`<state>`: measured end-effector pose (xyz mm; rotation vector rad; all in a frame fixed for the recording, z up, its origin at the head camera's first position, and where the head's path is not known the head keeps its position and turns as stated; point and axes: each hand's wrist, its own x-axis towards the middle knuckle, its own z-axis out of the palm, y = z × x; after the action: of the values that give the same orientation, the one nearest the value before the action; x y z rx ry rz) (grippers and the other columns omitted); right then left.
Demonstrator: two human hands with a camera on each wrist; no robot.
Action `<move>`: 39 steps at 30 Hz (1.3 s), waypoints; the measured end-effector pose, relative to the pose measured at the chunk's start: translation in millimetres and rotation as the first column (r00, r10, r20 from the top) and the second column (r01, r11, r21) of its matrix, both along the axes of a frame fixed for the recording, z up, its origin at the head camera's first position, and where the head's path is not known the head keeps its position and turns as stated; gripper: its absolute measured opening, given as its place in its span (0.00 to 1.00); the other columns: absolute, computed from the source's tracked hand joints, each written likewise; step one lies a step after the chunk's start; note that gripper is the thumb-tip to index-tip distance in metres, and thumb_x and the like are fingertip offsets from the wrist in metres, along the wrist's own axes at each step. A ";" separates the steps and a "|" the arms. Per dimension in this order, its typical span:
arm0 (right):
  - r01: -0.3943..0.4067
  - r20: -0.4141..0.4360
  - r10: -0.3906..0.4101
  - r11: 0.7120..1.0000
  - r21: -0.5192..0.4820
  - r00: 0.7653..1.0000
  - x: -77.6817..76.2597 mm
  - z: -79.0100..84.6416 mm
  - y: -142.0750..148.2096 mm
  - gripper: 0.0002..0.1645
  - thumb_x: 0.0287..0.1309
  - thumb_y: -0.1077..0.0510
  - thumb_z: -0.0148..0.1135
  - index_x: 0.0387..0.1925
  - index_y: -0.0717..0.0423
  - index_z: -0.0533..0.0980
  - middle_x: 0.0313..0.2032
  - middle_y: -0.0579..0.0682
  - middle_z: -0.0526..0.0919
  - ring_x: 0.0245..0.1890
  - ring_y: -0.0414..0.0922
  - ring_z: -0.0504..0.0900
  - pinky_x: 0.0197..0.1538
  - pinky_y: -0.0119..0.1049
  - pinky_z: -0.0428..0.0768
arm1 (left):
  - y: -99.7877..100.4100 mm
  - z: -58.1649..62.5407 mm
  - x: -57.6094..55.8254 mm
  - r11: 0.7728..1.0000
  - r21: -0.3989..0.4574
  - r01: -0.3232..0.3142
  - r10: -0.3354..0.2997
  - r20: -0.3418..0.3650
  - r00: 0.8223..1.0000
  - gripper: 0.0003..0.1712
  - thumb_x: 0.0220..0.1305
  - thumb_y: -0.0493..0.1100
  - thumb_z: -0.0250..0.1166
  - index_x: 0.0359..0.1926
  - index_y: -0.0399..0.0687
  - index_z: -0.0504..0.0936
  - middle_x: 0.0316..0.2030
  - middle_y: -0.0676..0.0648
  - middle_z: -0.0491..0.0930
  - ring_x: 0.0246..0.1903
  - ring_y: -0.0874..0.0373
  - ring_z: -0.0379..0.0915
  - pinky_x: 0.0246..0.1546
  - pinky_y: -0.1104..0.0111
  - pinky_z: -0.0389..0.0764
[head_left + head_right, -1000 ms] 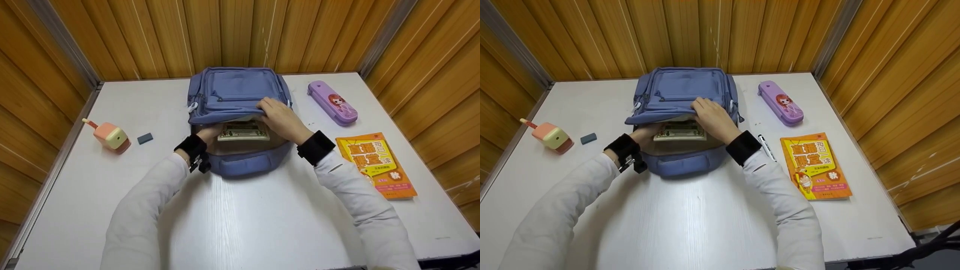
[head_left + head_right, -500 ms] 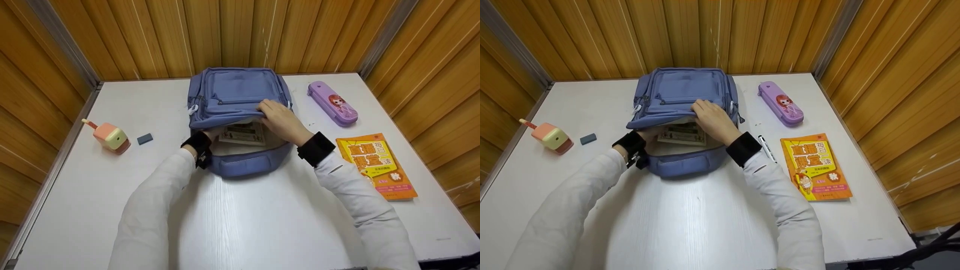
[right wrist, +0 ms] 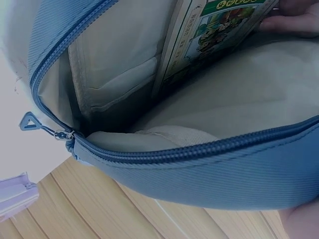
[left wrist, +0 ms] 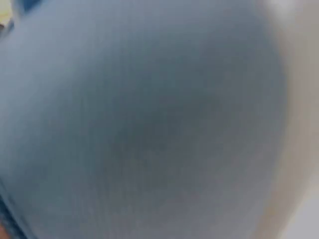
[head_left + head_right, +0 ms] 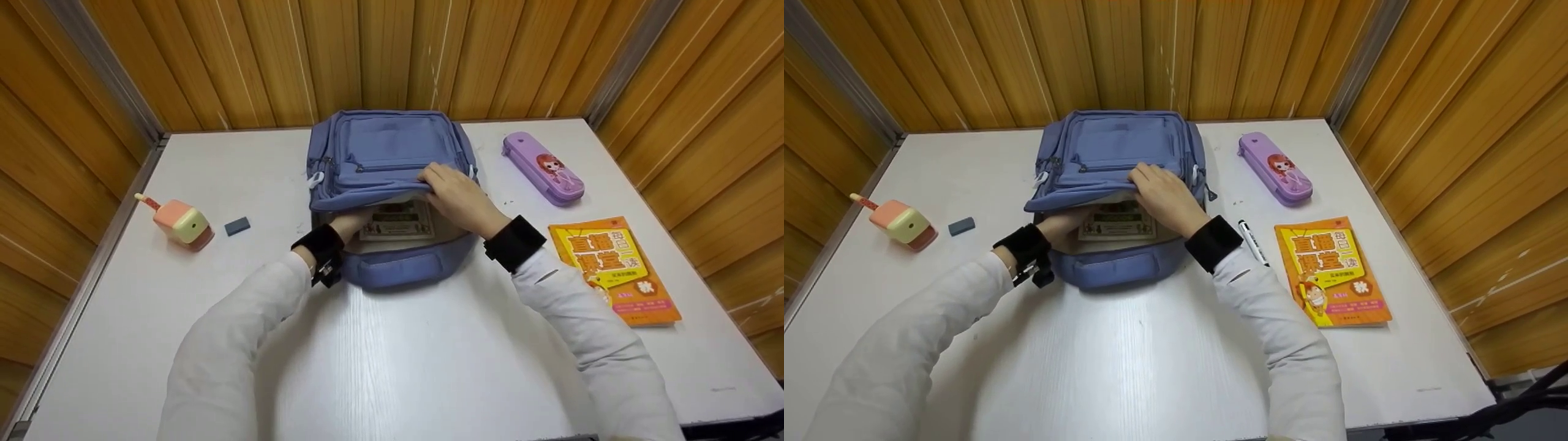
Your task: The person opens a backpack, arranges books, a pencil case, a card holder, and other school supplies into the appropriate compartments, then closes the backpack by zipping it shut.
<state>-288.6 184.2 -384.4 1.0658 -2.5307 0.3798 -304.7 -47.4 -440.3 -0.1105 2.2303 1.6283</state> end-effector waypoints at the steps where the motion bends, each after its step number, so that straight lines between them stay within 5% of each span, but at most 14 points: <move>1: 0.000 -0.002 0.000 1.000 0.000 1.000 -0.1 0.1 0.0 0.13 0.71 0.60 0.59 0.51 0.66 0.76 0.46 0.60 0.81 0.48 0.58 0.82 0.59 0.51 0.81 | 0.7 2.1 2.2 1.000 0.000 0.016 -0.016 -0.003 1.000 0.44 0.75 0.60 0.49 0.80 0.42 0.48 0.77 0.41 0.59 0.77 0.49 0.58 0.81 0.62 0.54; 6: 0.002 0.003 -0.002 1.000 -0.001 1.000 -0.8 -0.7 0.2 0.13 0.71 0.59 0.59 0.51 0.65 0.76 0.46 0.60 0.82 0.49 0.58 0.82 0.60 0.50 0.81 | 0.4 3.4 8.1 0.995 0.067 0.067 -0.066 -0.018 0.998 0.35 0.76 0.52 0.54 0.75 0.40 0.59 0.70 0.38 0.72 0.68 0.45 0.73 0.74 0.60 0.70; 13: 0.002 0.013 -0.002 1.000 -0.006 1.000 0.4 -1.1 -0.6 0.13 0.69 0.63 0.61 0.51 0.66 0.75 0.46 0.61 0.81 0.50 0.58 0.82 0.60 0.51 0.80 | -5.3 7.1 13.9 0.995 0.023 0.099 -0.100 0.091 0.991 0.38 0.76 0.56 0.53 0.77 0.41 0.57 0.72 0.39 0.66 0.68 0.49 0.66 0.72 0.56 0.71; 18: 0.001 0.003 -0.001 1.000 0.001 1.000 0.6 -1.4 -1.7 0.12 0.69 0.62 0.61 0.50 0.66 0.75 0.46 0.61 0.80 0.50 0.58 0.82 0.60 0.51 0.80 | -9.0 13.4 29.0 0.968 -0.183 0.170 -0.188 -0.084 0.979 0.36 0.75 0.53 0.55 0.76 0.39 0.63 0.68 0.35 0.73 0.61 0.46 0.76 0.70 0.56 0.73; 21: 0.003 0.001 -0.003 1.000 0.004 1.000 0.5 -1.8 -1.7 0.13 0.70 0.61 0.61 0.50 0.66 0.75 0.46 0.61 0.81 0.50 0.58 0.82 0.60 0.51 0.81 | -8.4 17.5 40.6 0.936 -0.270 0.224 -0.285 -0.211 0.935 0.36 0.74 0.49 0.58 0.75 0.37 0.63 0.68 0.32 0.74 0.64 0.42 0.76 0.73 0.54 0.71; 25: 0.008 0.007 -0.008 1.000 -0.001 1.000 -0.9 -2.9 -0.6 0.13 0.71 0.60 0.60 0.50 0.65 0.75 0.46 0.60 0.81 0.49 0.58 0.82 0.59 0.51 0.81 | -4.8 23.1 54.5 0.898 -0.345 0.274 -0.395 -0.354 0.848 0.37 0.73 0.45 0.61 0.76 0.33 0.61 0.70 0.30 0.70 0.71 0.39 0.69 0.76 0.51 0.66; 29: 0.016 0.016 -0.016 1.000 -0.002 1.000 -0.9 -2.7 0.1 0.13 0.71 0.59 0.59 0.50 0.65 0.75 0.45 0.60 0.81 0.48 0.58 0.82 0.58 0.51 0.81 | -2.6 31.0 67.9 0.869 -0.407 0.282 -0.454 -0.430 0.780 0.35 0.74 0.44 0.62 0.75 0.35 0.64 0.72 0.33 0.69 0.73 0.40 0.66 0.75 0.51 0.68; 35: 0.024 0.014 -0.024 1.000 -0.001 1.000 0.6 -1.7 -0.2 0.12 0.71 0.60 0.60 0.50 0.65 0.75 0.45 0.60 0.81 0.47 0.57 0.82 0.56 0.51 0.81 | -3.2 47.7 79.9 0.886 -0.375 0.272 -0.450 -0.555 0.700 0.21 0.73 0.41 0.63 0.63 0.39 0.79 0.60 0.40 0.82 0.57 0.45 0.81 0.58 0.54 0.82; 39: 0.020 0.009 -0.020 1.000 0.005 1.000 1.4 -2.3 -0.1 0.12 0.70 0.60 0.61 0.50 0.64 0.75 0.45 0.60 0.81 0.47 0.57 0.82 0.55 0.51 0.82 | -5.2 58.8 82.7 0.915 -0.329 0.235 -0.398 -0.627 0.670 0.14 0.72 0.40 0.64 0.55 0.43 0.85 0.52 0.44 0.86 0.45 0.52 0.84 0.48 0.57 0.85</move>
<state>-287.3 184.1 -386.7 1.0424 -2.5495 0.3745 -222.0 -52.5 -381.5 0.9384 2.7404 1.3355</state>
